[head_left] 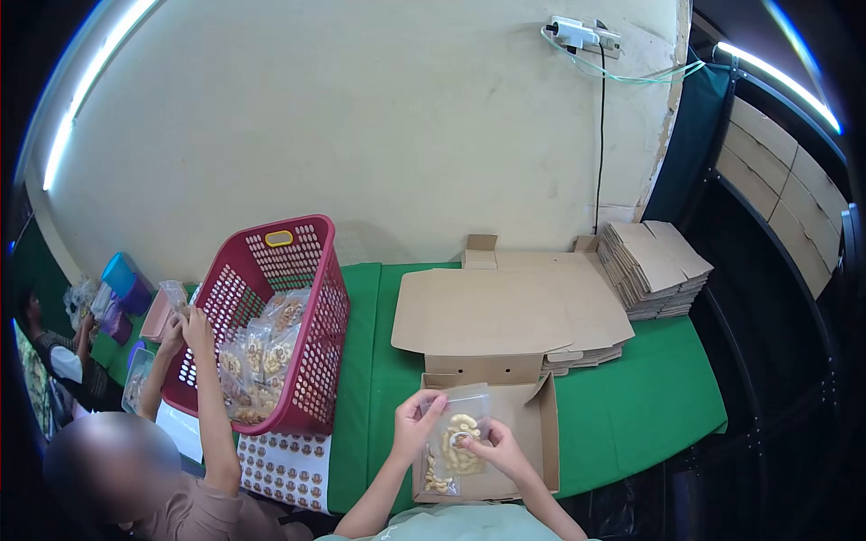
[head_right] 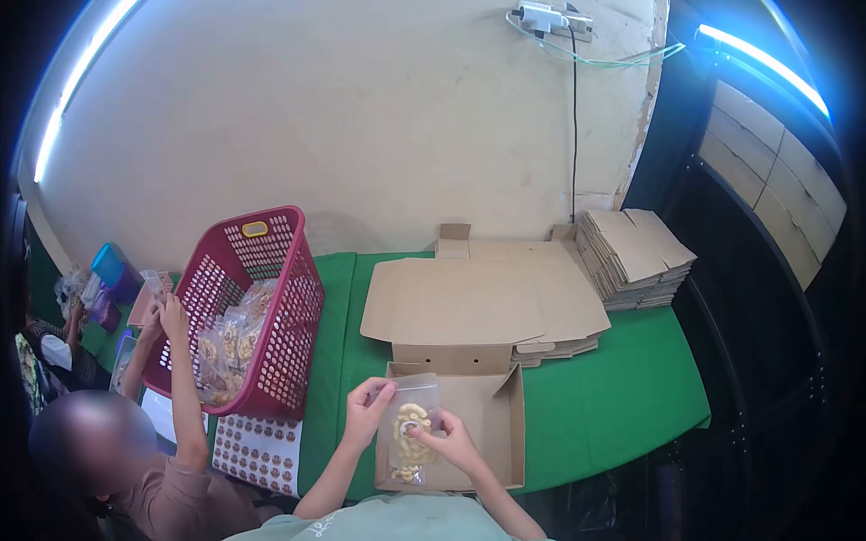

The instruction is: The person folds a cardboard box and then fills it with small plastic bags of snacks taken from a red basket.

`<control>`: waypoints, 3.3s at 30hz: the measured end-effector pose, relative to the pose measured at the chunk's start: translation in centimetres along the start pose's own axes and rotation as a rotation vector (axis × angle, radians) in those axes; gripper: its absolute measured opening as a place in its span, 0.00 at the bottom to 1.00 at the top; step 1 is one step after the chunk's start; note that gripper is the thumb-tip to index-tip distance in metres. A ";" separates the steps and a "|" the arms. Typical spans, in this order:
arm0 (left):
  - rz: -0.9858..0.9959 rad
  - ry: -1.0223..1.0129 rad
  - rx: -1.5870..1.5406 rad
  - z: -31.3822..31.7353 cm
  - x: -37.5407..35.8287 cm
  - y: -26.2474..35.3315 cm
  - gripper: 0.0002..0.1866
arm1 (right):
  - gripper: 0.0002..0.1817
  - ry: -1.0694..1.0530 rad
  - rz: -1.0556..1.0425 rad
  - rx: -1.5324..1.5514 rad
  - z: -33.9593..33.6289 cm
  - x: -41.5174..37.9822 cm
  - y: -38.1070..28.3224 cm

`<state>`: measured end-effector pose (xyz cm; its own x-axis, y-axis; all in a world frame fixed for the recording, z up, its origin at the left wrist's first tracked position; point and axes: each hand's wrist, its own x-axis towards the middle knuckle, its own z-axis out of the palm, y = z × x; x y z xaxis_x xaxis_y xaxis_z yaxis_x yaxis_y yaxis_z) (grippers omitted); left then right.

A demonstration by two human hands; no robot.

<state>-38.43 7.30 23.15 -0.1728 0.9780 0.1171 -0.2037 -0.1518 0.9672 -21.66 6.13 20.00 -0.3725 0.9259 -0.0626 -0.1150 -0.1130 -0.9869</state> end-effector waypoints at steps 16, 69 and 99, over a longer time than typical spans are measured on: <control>0.026 -0.123 0.215 0.5 -2.3 0.1 0.08 | 0.06 0.211 -0.133 0.192 1.8 0.7 -2.7; 0.254 -0.138 0.656 -3.1 -1.2 5.2 0.05 | 0.05 0.214 -0.423 -0.344 -0.1 1.3 -5.7; 0.326 -0.170 0.444 3.0 -3.3 3.6 0.29 | 0.08 0.237 -0.486 -0.029 2.7 0.2 -5.8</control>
<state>-35.66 3.96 26.95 0.0055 0.9055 0.4242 0.2641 -0.4105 0.8728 -23.57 5.97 26.16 -0.0643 0.9253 0.3738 -0.1957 0.3556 -0.9139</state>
